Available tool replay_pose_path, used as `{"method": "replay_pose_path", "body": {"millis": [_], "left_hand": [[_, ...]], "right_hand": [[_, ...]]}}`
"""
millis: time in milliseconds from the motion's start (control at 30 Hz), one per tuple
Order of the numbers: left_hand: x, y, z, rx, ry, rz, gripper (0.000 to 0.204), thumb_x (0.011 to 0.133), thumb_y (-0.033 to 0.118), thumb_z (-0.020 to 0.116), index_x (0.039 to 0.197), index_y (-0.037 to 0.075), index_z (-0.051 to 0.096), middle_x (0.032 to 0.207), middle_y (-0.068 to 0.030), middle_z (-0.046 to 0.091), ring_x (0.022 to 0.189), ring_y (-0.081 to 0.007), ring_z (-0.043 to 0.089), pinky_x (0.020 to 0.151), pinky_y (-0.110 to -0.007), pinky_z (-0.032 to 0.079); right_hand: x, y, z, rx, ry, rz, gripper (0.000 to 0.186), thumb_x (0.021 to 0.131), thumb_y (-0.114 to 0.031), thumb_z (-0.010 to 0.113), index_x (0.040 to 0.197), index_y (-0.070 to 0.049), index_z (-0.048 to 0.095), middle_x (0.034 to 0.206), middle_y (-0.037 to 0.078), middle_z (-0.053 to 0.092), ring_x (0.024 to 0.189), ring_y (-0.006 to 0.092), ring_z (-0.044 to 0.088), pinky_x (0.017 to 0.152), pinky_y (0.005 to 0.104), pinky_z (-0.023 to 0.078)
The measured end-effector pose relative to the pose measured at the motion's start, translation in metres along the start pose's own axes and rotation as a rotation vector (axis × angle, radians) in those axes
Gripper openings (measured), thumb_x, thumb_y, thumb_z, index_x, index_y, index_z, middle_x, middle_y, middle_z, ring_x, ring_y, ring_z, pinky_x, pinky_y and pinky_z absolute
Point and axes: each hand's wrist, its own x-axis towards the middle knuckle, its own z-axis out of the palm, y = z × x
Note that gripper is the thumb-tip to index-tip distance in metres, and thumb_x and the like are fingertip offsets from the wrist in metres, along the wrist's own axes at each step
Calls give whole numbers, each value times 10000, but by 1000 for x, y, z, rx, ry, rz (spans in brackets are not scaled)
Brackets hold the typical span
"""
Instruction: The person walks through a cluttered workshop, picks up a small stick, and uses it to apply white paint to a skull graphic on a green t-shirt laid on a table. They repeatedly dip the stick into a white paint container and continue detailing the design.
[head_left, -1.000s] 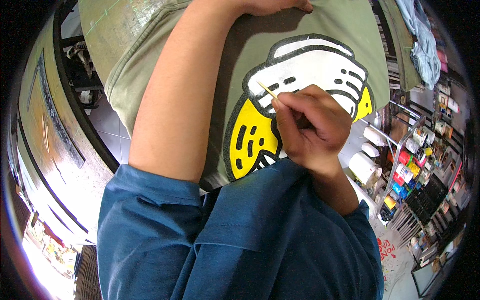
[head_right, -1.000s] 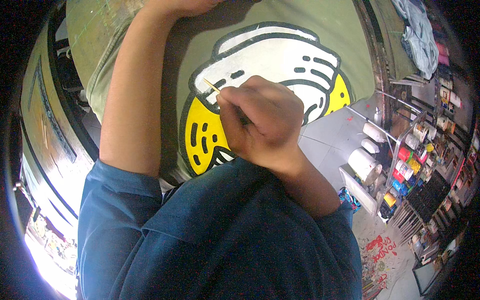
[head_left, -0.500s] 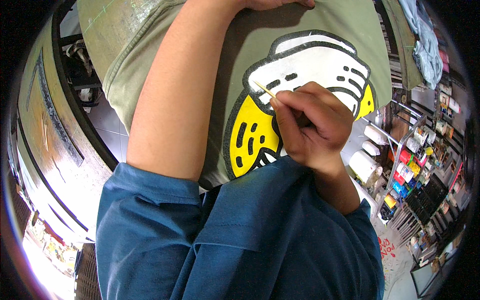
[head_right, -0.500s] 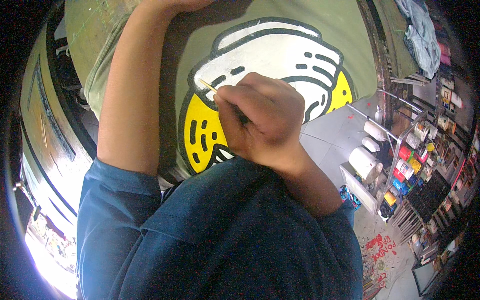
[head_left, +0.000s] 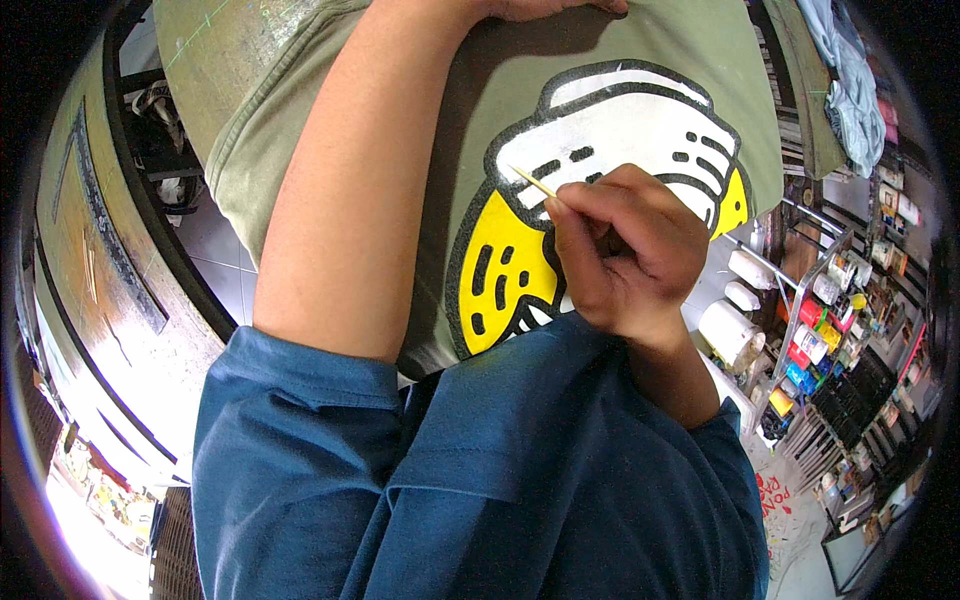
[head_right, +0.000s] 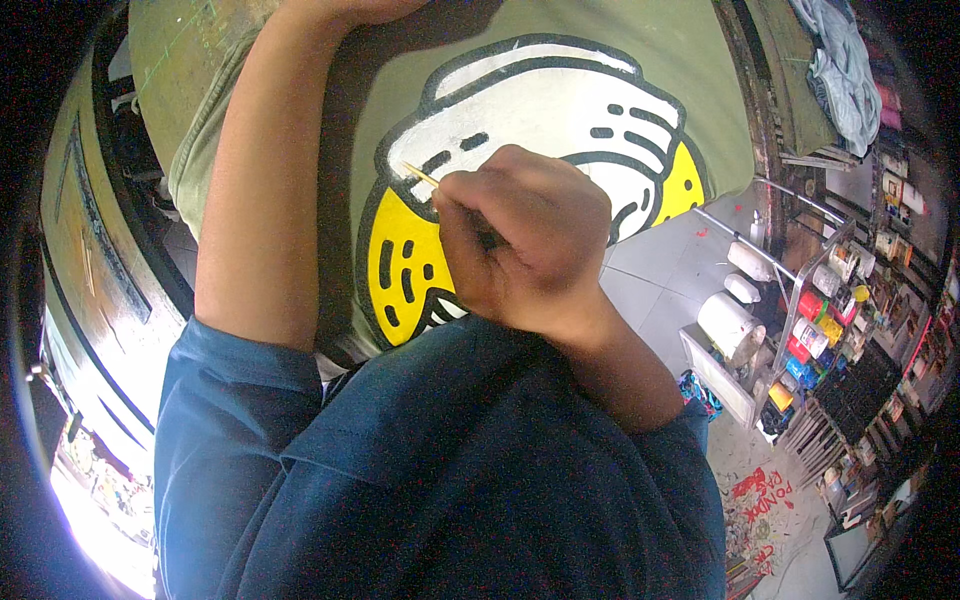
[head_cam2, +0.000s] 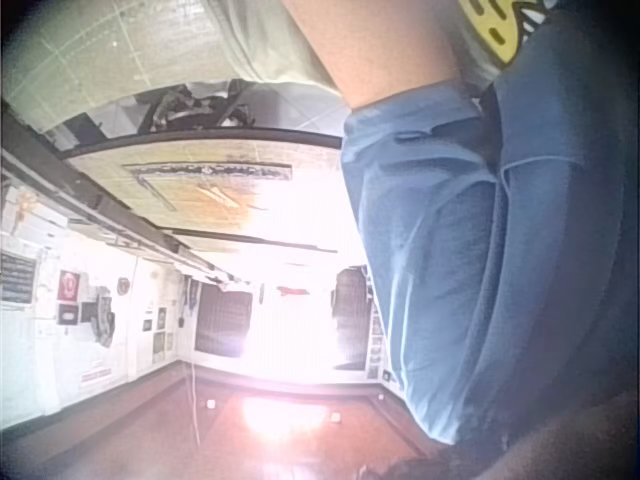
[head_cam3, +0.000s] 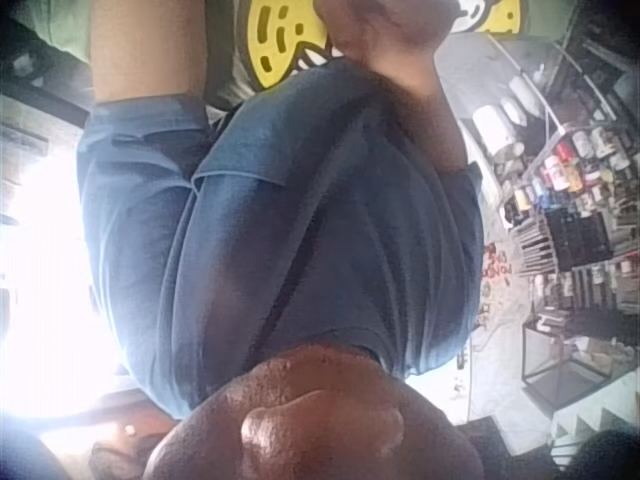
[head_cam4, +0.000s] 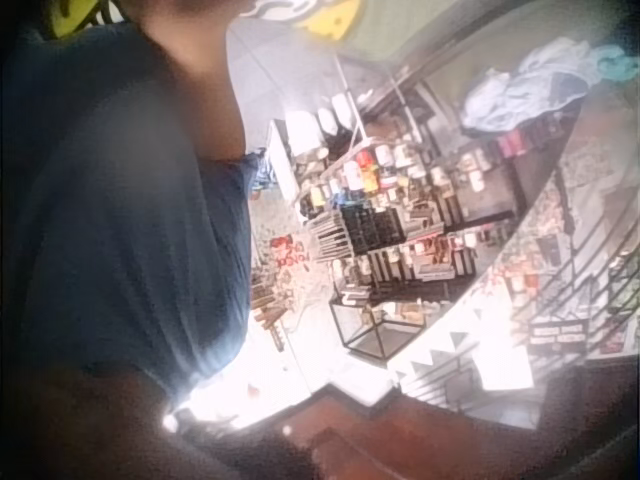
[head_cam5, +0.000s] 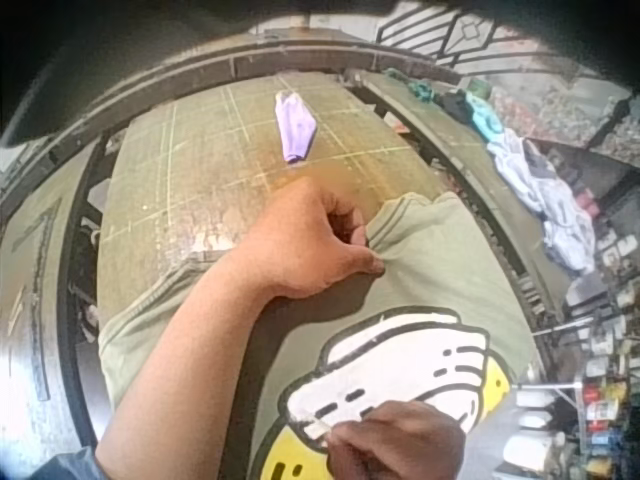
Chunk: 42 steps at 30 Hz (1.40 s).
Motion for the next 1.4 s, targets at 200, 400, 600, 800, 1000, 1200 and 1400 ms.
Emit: {"method": "replay_pose_path", "body": {"millis": [200,400,600,800,1000,1200,1400], "left_hand": [[0,-3,0,-26,-3,25,239,721,115,836,643,41,622,618,-46,605,597,-136,552,578,-300,456],[2,5,1,32,0,-67,246,719,115,836,636,38,617,611,-46,601,596,-135,551,576,-301,454],[1,-4,-1,-23,0,32,251,716,120,836,635,37,613,608,-45,597,593,-135,544,573,-305,451],[1,-4,-1,-22,-3,22,254,712,130,840,642,38,614,611,-43,594,594,-137,543,572,-306,450],[-1,2,-1,18,1,-19,250,710,132,841,645,38,618,611,-48,593,598,-142,547,576,-308,451],[4,2,2,50,4,-49,255,706,136,844,644,37,618,611,-53,597,597,-146,548,579,-311,454],[0,5,-1,26,11,-30,265,706,136,846,641,32,612,608,-53,596,592,-144,541,573,-315,449]], "right_hand": [[-2,0,2,10,54,34,142,744,18,753,822,-72,676,636,94,600,516,230,584,479,300,431],[-2,-1,4,-5,108,65,124,759,14,754,821,-69,685,640,97,610,516,212,590,482,291,437],[-1,-1,2,3,59,30,125,761,17,753,824,-68,686,638,99,610,518,214,592,482,293,440],[0,-1,2,-1,64,17,121,764,17,755,827,-62,687,640,103,614,517,214,593,483,290,442],[0,0,3,-28,98,23,111,774,16,755,826,-59,692,645,94,623,512,198,593,482,280,441],[-1,0,0,-22,67,27,110,777,16,752,835,-59,695,655,95,630,524,199,605,487,275,447],[0,-2,2,-56,104,33,112,777,16,749,843,-59,697,659,98,629,527,200,608,487,277,448]]}}
